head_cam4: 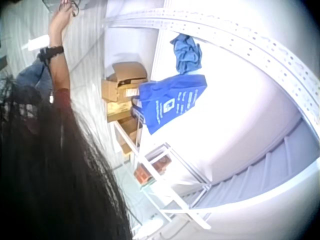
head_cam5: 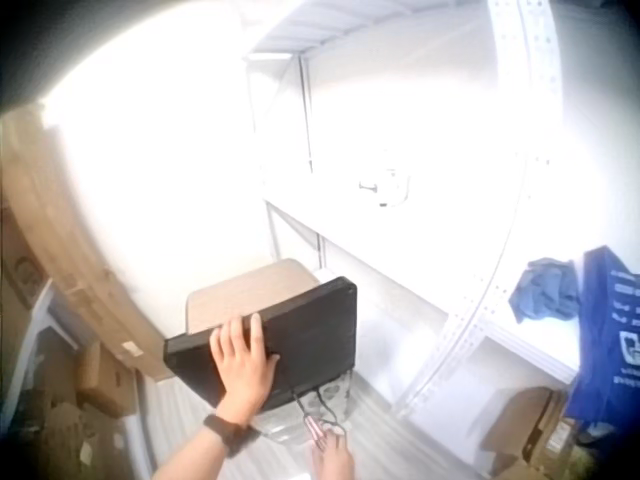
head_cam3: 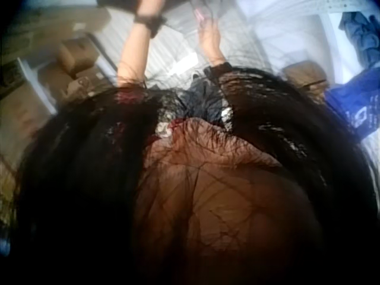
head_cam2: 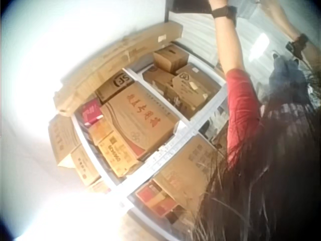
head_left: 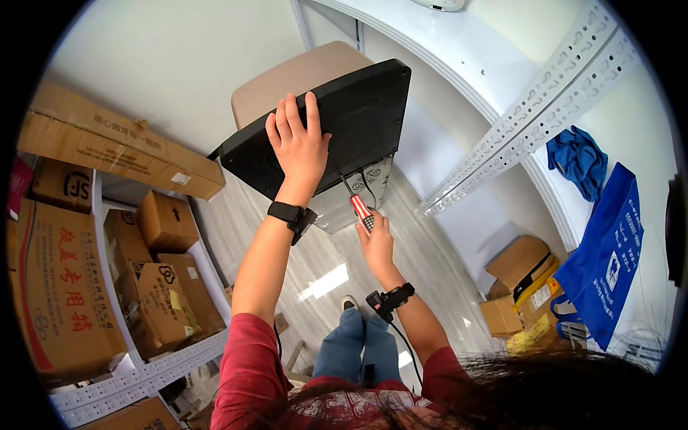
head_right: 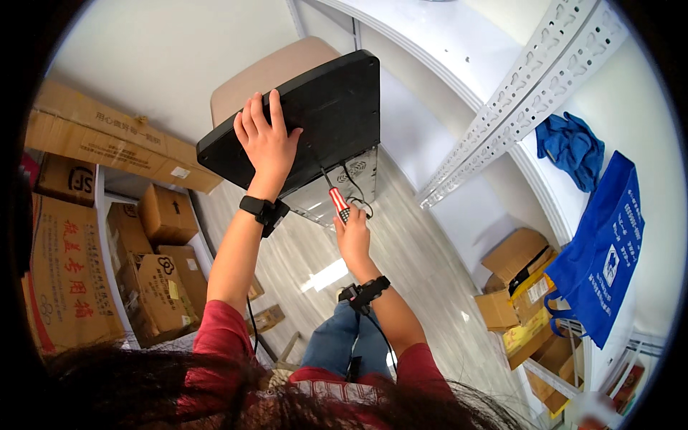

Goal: The person unscrews several screws from the back panel of a microwave using a screwdriver, then wipes the casing and rear panel with a blue cloth.

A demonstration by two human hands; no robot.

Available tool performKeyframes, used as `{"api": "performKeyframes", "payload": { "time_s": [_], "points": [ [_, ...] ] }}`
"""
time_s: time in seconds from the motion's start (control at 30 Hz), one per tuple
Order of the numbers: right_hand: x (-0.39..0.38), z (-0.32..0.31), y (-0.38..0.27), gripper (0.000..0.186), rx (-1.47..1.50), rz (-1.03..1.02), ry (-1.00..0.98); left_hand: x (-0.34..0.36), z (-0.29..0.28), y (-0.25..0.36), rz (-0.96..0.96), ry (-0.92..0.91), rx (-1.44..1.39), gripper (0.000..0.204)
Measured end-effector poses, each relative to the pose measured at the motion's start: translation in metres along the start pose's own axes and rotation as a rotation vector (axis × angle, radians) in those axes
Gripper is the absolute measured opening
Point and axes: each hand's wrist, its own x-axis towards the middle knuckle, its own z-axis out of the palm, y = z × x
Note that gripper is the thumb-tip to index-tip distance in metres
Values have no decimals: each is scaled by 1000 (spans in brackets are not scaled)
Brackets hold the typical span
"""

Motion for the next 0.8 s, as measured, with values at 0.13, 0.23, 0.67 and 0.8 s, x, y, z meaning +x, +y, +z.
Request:
{"api": "performKeyframes", "payload": {
  "time_s": [0.13, 0.23, 0.67, 0.8],
  "points": [
    [8, 7, -2, 36, 412, 442, -105, 0, 0, 1, 0, 12, 1, 88],
    [9, 1, 5, 35, 401, 372, -13, 0, 0, 0, 8, 12, -18, 88],
    [12, -17, -7, 35, 362, 510, -130, -1, 2, -4, -2, -11, -8, 88],
    [-6, -6, -8, 35, -75, -89, 145, -1, 1, -5, -1, -25, -17, 88]
  ]
}}
